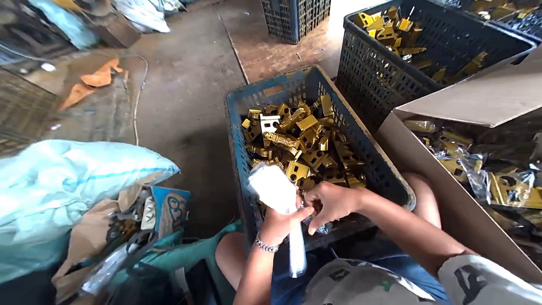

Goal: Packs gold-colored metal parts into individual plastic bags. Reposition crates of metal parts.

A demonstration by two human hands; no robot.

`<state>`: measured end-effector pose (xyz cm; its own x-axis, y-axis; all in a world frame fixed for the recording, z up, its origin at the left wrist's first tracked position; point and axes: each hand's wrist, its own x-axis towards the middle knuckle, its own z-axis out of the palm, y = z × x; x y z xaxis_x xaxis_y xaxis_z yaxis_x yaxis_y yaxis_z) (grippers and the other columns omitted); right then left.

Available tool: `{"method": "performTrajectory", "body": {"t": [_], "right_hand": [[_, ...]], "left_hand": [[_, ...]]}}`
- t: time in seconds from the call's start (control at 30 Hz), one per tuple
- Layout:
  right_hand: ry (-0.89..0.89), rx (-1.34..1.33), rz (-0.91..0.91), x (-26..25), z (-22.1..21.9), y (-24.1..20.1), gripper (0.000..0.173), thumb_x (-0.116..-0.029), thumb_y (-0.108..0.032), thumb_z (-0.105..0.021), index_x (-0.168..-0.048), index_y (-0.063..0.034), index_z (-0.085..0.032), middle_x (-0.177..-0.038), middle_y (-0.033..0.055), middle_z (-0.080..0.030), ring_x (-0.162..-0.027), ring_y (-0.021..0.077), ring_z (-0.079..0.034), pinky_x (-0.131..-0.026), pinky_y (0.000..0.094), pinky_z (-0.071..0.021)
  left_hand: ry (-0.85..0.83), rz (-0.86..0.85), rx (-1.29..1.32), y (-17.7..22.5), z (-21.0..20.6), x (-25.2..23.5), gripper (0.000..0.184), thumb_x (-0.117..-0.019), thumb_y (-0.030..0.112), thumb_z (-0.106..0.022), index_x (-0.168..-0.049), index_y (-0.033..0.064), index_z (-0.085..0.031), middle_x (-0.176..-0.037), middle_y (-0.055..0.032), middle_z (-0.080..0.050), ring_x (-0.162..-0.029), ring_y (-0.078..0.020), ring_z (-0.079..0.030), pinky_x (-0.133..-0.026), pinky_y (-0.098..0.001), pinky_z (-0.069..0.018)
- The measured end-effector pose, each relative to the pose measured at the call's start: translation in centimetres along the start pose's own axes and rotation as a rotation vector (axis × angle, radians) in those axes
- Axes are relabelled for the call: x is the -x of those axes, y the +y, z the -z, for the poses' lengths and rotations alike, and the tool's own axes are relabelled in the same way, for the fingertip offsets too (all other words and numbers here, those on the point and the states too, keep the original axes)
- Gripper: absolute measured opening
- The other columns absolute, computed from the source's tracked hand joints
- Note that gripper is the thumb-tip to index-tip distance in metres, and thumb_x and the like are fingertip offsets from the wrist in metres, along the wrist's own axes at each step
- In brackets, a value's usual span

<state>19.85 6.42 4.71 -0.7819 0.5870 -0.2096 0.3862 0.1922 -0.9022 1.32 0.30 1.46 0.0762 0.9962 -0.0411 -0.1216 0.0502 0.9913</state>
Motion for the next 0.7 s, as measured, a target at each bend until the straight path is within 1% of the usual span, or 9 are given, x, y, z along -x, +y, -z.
{"method": "performTrajectory", "body": {"t": [0.1,0.13,0.17,0.27,0.4,0.53,0.6,0.67,0.7], "right_hand": [[0.181,0.144,-0.123,-2.4,4.6,1.4,0.025,-0.0911,-0.016,-0.076,-0.099,0.0077,-0.069,-0.089,0.0191,-0.069,-0.081,0.0278,-0.066,-0.079,0.0473,-0.055],[0.339,0.247,-0.151,-3.8,6.1,3.1,0.023,-0.0922,-0.014,-0.075,-0.101,0.0061,-0.07,-0.093,0.0211,-0.07,-0.086,0.0327,-0.069,-0.082,0.0517,-0.056],[0.44,0.399,-0.208,-5.4,7.4,4.9,0.023,-0.0924,-0.013,-0.075,-0.107,0.0041,-0.07,-0.104,0.0234,-0.07,-0.097,0.0385,-0.068,-0.087,0.0574,-0.0549],[0.295,0.769,-0.376,-9.9,8.5,9.6,0.039,-0.0906,-0.009,-0.074,-0.128,0.0005,-0.067,-0.153,0.0295,-0.042,-0.143,0.0558,-0.031,-0.112,0.0789,-0.0213],[0.197,0.78,-0.466,-9.9,5.8,9.7,0.035,-0.0957,0.0,-0.064,-0.13,0.0014,-0.065,-0.159,0.025,-0.035,-0.146,0.0546,-0.025,-0.118,0.0739,-0.0134],[0.535,0.46,-0.237,-3.1,4.1,7.7,0.029,-0.0974,-0.026,-0.068,-0.116,-0.0049,-0.075,-0.155,0.0245,-0.043,-0.144,0.0561,-0.029,-0.113,0.079,-0.0123],[0.743,0.1,-0.14,0.1,4.1,6.5,0.033,-0.096,-0.028,-0.067,-0.113,-0.0004,-0.072,-0.154,0.0184,-0.045,-0.144,0.0405,-0.036,-0.114,0.0662,-0.0282],[0.823,-0.365,-0.057,2.6,4.4,4.1,0.039,-0.1,-0.027,-0.055,-0.132,-0.0051,-0.057,-0.14,0.005,-0.058,-0.122,0.0156,-0.059,-0.1,0.0396,-0.0523],[0.768,-0.53,0.025,3.7,4.3,3.0,0.045,-0.0988,-0.028,-0.055,-0.14,-0.0114,-0.05,-0.139,0.0037,-0.061,-0.116,0.0162,-0.065,-0.094,0.0389,-0.0573]], "left_hand": [[0.182,-0.149,-0.673,-0.6,3.4,-0.1,0.035,-0.067,0.006,-0.078,-0.098,-0.0066,-0.067,-0.077,-0.0056,-0.069,-0.072,-0.0116,-0.067,-0.072,-0.031,-0.0577],[0.254,-0.129,-0.81,-0.5,4.1,-0.1,0.032,-0.0695,0.007,-0.079,-0.096,-0.0089,-0.069,-0.082,-0.0138,-0.072,-0.077,-0.019,-0.07,-0.076,-0.0399,-0.0584],[0.33,-0.101,-0.809,-0.5,4.6,-0.1,0.031,-0.0713,0.007,-0.08,-0.095,-0.0087,-0.069,-0.083,-0.0125,-0.072,-0.079,-0.0163,-0.07,-0.078,-0.0372,-0.0576],[0.486,-0.106,-0.373,0.0,4.1,-0.5,0.053,-0.0658,0.001,-0.085,-0.11,-0.0086,-0.056,-0.082,0.0011,-0.067,-0.076,-0.0018,-0.067,-0.076,-0.0192,-0.0581],[0.476,-0.043,-0.071,1.1,2.4,-1.0,0.072,-0.0616,-0.011,-0.079,-0.126,-0.0072,-0.047,-0.091,-0.0011,-0.068,-0.083,-0.0065,-0.07,-0.077,-0.0233,-0.061],[0.471,-0.087,-0.175,-0.1,2.0,-1.6,0.066,-0.0619,-0.006,-0.076,-0.121,-0.0114,-0.049,-0.092,-0.0002,-0.066,-0.084,-0.0019,-0.067,-0.078,-0.0196,-0.058],[0.449,-0.097,-0.218,-0.7,1.4,-1.9,0.058,-0.0665,-0.004,-0.078,-0.118,-0.0127,-0.052,-0.089,-0.0011,-0.065,-0.082,-0.0022,-0.065,-0.078,-0.0196,-0.0568],[0.439,-0.147,-0.219,-0.9,0.5,-2.3,0.053,-0.0679,-0.002,-0.08,-0.113,-0.0097,-0.055,-0.085,0.0004,-0.065,-0.079,-0.002,-0.064,-0.077,-0.0197,-0.0568],[0.44,-0.182,-0.212,-0.9,0.0,-2.4,0.052,-0.0668,-0.001,-0.082,-0.112,-0.0077,-0.056,-0.084,0.0015,-0.065,-0.079,-0.0016,-0.065,-0.077,-0.0198,-0.0572]]}}
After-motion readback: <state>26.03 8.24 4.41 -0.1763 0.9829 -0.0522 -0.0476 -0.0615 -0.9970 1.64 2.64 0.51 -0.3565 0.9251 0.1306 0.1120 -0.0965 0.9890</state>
